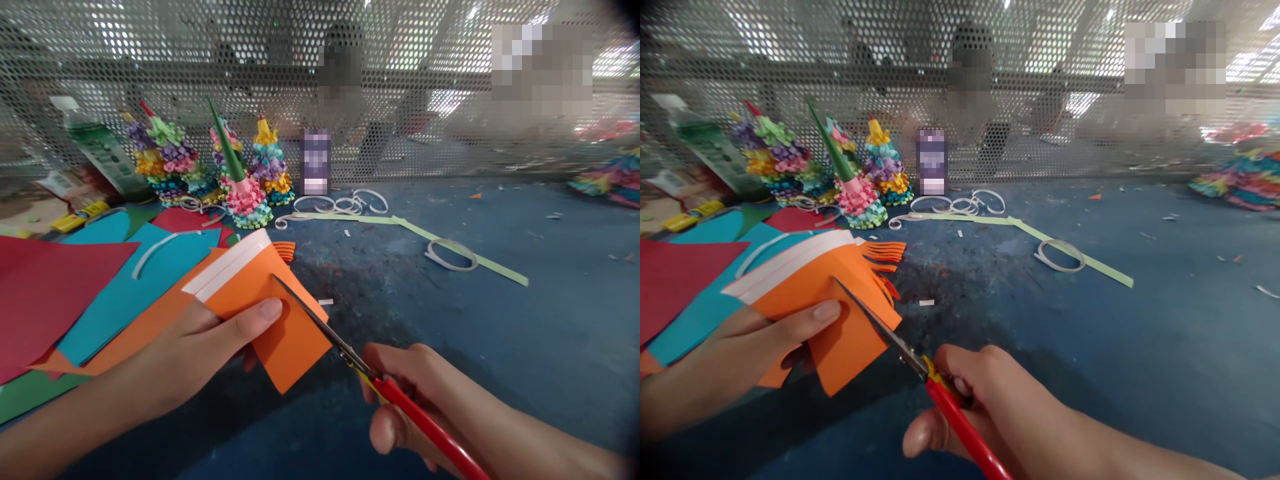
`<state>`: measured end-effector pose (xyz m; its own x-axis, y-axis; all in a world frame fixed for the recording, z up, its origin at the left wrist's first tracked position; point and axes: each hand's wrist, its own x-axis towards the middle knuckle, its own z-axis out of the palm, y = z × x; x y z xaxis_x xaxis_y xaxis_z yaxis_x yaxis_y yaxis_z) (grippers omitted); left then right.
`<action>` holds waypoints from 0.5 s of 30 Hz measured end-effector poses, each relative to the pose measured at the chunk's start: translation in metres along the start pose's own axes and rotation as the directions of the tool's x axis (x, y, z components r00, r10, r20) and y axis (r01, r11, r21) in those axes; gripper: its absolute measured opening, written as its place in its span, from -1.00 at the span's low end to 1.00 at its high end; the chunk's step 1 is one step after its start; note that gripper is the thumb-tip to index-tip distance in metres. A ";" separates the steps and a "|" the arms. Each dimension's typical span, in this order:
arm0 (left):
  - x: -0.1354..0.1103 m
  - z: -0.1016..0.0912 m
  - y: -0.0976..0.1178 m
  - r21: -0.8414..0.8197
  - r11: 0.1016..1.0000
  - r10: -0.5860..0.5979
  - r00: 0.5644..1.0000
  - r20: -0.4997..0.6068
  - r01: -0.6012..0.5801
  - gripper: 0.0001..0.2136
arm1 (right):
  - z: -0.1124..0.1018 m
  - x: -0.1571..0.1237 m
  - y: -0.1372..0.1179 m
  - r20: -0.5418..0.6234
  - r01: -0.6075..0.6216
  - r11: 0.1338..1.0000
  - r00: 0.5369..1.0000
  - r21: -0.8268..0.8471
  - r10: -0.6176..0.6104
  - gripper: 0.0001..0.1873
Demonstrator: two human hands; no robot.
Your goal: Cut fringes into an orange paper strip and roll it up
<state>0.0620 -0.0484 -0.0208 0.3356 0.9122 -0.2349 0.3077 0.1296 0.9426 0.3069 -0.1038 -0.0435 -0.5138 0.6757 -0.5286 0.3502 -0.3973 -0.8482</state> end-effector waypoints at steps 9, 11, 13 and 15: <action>0.003 -0.001 -0.011 0.054 0.998 -0.018 0.997 0.082 0.013 -0.62 | 0.002 -0.002 -0.015 -0.056 0.032 0.995 0.998 -0.095 -0.038 -0.55; 0.003 -0.001 -0.013 0.056 0.998 -0.038 0.996 0.085 0.033 -0.59 | 0.003 -0.002 -0.018 -0.049 -0.014 0.999 0.999 -0.042 0.012 -0.52; 0.002 -0.001 -0.013 0.045 0.998 -0.049 0.996 0.070 0.046 -0.60 | 0.002 -0.003 -0.014 -0.023 -0.005 0.999 1.000 -0.049 0.004 -0.54; 0.001 -0.001 -0.012 0.036 0.999 -0.031 0.999 0.043 0.029 -0.61 | 0.000 -0.003 -0.007 -0.010 0.052 0.994 0.999 -0.094 -0.053 -0.57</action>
<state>0.0579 -0.0486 -0.0323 0.3638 0.8904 -0.2735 0.3489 0.1420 0.9263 0.3060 -0.1032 -0.0363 -0.5242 0.7019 -0.4822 0.3947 -0.3015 -0.8679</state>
